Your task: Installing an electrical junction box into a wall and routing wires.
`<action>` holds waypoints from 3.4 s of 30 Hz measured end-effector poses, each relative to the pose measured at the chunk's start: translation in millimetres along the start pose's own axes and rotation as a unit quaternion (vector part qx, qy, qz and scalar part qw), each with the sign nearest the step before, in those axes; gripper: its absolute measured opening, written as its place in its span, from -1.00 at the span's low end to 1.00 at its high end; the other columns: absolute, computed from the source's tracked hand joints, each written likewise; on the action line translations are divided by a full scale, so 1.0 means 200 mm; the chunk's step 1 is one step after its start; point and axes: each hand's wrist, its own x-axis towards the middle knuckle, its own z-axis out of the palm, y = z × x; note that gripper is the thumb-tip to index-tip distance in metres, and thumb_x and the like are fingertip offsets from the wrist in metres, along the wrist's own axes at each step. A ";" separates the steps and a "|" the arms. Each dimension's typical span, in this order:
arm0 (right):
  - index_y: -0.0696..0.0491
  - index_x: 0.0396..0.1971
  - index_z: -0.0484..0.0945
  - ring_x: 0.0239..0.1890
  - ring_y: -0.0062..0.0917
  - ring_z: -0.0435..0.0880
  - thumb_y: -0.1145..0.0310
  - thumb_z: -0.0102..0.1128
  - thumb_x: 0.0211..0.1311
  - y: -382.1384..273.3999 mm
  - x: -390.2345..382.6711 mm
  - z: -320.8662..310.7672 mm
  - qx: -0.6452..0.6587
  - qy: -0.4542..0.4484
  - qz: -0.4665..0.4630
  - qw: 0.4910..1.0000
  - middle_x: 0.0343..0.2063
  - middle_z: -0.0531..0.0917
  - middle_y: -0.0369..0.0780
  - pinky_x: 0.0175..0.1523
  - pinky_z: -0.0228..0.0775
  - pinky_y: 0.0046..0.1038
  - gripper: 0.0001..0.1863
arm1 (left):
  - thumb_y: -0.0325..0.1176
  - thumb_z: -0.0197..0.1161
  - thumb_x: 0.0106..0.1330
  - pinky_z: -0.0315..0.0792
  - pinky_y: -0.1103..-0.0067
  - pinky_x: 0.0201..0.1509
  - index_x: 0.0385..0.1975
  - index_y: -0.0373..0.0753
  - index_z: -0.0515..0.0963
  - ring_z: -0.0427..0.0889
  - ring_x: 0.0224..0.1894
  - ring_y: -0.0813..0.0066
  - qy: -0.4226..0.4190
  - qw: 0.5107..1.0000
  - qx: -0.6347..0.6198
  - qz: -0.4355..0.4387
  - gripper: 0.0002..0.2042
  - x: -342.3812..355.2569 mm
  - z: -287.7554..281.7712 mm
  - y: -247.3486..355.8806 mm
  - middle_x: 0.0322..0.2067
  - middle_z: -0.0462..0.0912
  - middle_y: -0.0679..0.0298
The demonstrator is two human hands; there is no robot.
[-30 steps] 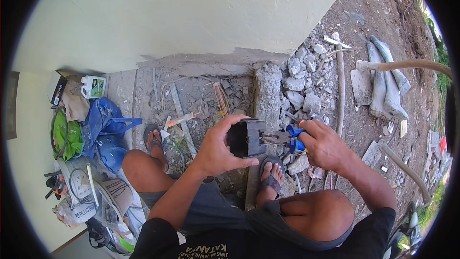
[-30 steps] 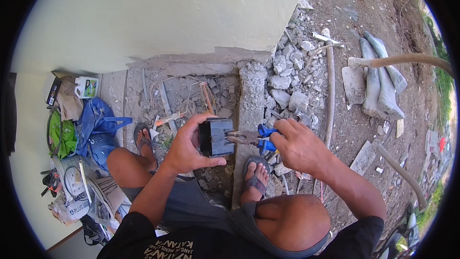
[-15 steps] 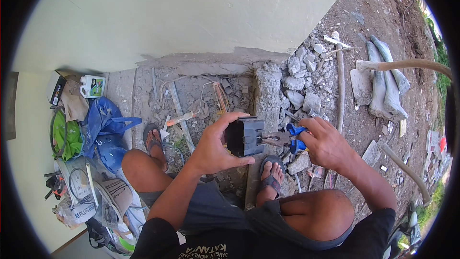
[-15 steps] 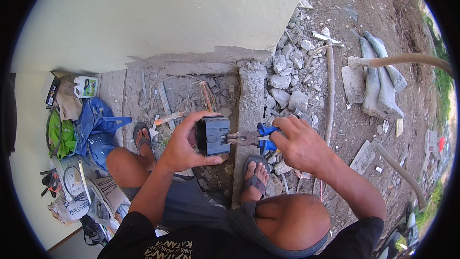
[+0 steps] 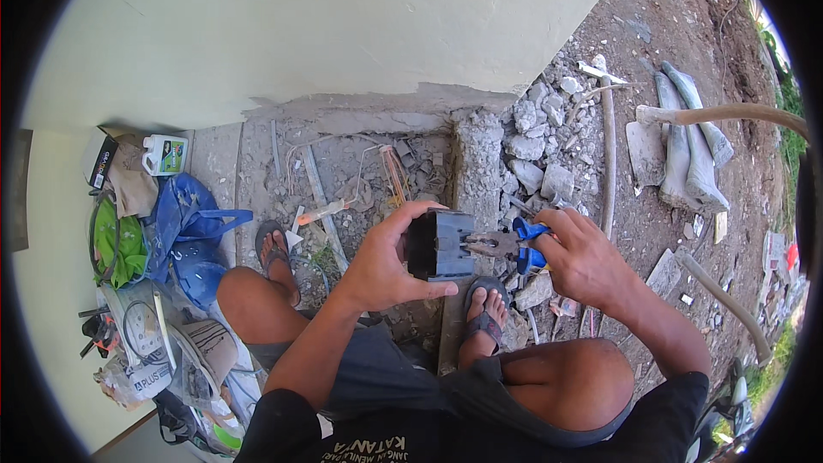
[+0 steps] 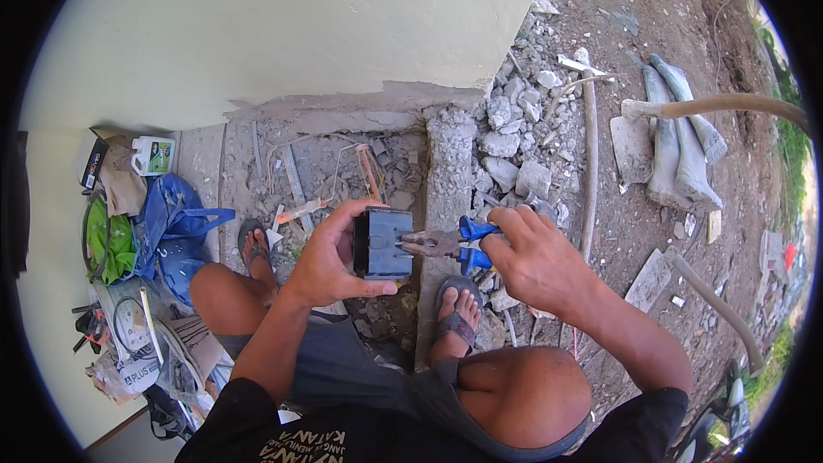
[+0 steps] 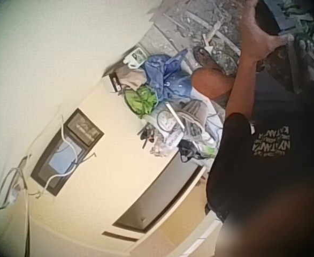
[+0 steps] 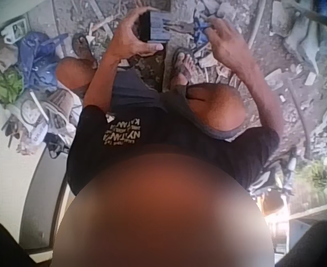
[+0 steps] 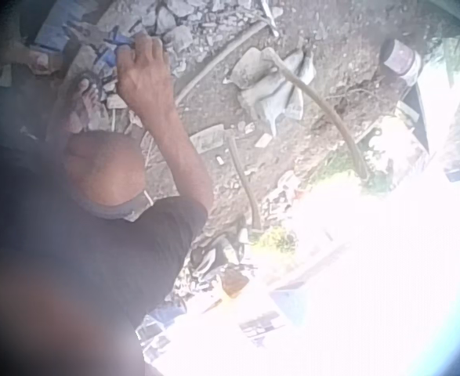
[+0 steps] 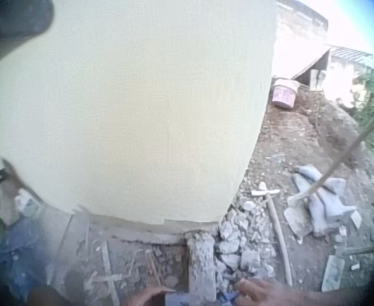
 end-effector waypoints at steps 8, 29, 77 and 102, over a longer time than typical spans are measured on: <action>0.12 -0.36 0.51 -0.17 -0.30 0.55 0.40 0.16 0.09 -0.01 0.02 0.00 -0.063 0.024 -0.007 0.998 -0.21 0.52 -0.12 -0.11 0.42 -0.29 -0.86 | -0.42 0.71 -0.11 0.47 0.51 0.21 0.24 -0.35 0.35 0.57 0.07 0.55 0.016 0.969 -0.170 -0.178 -0.14 -0.01 0.03 0.00 0.07 0.55 0.27; 0.09 -0.39 0.51 -0.17 -0.30 0.56 0.41 0.17 0.05 -0.02 0.02 0.00 -0.058 0.023 0.004 0.998 -0.19 0.53 -0.12 -0.10 0.41 -0.30 -0.88 | -0.34 0.70 -0.06 0.47 0.51 0.19 0.20 -0.34 0.38 0.58 0.05 0.54 0.024 0.995 -0.079 -0.055 -0.20 -0.02 0.05 0.01 0.02 0.60 0.24; 0.16 -0.36 0.49 -0.09 -0.16 0.59 0.55 0.27 -0.21 0.00 -0.04 -0.01 0.045 -0.008 -0.007 0.999 -0.10 0.55 -0.06 0.04 0.50 -0.25 -0.71 | -0.55 0.72 -0.23 0.38 0.45 0.32 0.27 -0.27 0.33 0.47 0.22 0.47 -0.043 0.995 -0.059 -0.065 -0.06 0.00 0.02 -0.01 0.14 0.49 0.26; 0.13 -0.38 0.53 -0.17 -0.20 0.60 0.51 0.21 -0.09 -0.02 -0.06 -0.02 0.039 -0.001 0.008 0.999 -0.24 0.52 -0.08 -0.07 0.49 -0.20 -0.81 | -0.42 0.74 -0.20 0.50 0.40 0.25 0.27 -0.30 0.33 0.54 0.21 0.38 -0.050 0.977 -0.141 -0.153 -0.07 -0.01 0.04 0.08 0.22 0.49 0.07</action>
